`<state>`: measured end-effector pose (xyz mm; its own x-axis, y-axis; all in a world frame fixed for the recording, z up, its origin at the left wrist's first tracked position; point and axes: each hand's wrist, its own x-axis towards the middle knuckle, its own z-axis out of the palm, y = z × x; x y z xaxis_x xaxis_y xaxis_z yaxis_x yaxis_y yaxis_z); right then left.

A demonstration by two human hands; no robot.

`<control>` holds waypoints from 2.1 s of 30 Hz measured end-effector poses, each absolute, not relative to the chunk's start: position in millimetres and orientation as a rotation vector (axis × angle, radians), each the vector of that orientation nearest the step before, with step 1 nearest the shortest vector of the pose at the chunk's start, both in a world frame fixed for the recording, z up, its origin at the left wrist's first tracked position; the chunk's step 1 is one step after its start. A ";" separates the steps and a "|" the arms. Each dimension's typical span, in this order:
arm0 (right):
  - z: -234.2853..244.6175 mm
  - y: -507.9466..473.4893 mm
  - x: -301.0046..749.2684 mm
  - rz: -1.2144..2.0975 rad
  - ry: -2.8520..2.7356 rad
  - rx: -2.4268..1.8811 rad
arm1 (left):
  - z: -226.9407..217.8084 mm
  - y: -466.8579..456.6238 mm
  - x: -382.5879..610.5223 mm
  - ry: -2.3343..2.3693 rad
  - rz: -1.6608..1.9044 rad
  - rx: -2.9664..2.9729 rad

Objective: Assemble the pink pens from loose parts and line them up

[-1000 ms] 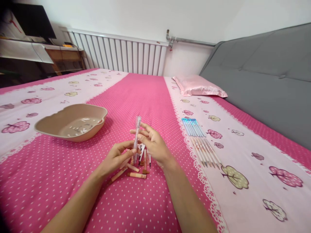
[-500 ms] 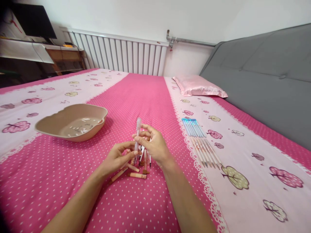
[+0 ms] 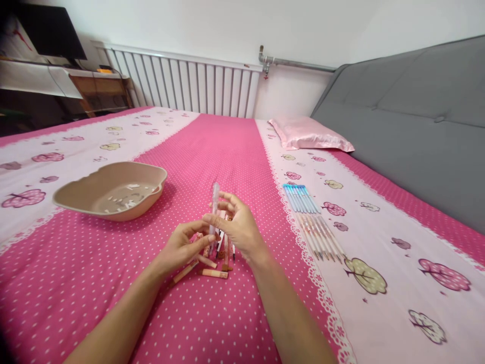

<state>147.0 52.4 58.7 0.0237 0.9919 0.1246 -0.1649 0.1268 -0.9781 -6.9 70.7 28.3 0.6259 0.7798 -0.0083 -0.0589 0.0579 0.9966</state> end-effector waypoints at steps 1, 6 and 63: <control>60.2 51.5 147.6 1.200 -1.142 -0.978 | 28.4 70.7 -7.0 0.661 0.710 1.366; 64.8 48.7 151.4 1.287 -1.163 -0.923 | 29.5 70.6 -7.9 0.635 0.688 1.351; 60.7 49.6 149.7 1.224 -1.181 -0.992 | 31.7 70.7 -10.0 0.605 0.668 1.295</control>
<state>149.7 49.6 60.7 -0.0356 0.9924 0.1181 -0.1541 0.1113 -0.9818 -10.0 70.7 31.7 0.6714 0.7403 -0.0330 -0.1068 0.1408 0.9843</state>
